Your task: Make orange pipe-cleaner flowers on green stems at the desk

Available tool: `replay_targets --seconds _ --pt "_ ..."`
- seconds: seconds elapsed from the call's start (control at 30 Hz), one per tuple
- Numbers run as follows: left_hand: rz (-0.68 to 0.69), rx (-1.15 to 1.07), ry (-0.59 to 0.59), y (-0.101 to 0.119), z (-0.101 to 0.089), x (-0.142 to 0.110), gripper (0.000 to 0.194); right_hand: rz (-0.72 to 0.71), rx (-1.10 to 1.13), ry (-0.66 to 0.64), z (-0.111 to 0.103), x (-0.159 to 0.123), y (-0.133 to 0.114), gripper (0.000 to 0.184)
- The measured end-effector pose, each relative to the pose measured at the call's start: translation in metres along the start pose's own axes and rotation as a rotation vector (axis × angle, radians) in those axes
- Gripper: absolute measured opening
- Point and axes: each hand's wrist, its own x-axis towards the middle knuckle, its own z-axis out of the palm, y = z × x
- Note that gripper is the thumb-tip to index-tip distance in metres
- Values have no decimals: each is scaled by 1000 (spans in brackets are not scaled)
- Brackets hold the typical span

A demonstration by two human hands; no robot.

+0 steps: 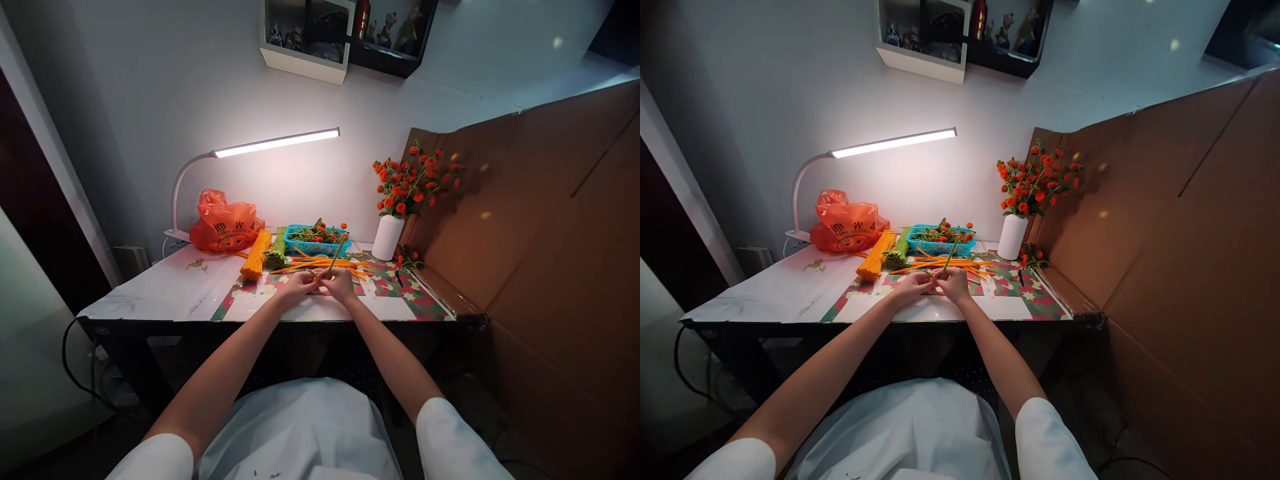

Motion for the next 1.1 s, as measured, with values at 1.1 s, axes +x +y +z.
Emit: replay_targets --seconds 1.1 --pt "25 -47 309 13 -1 -3 46 -32 107 -30 15 -14 0 10"
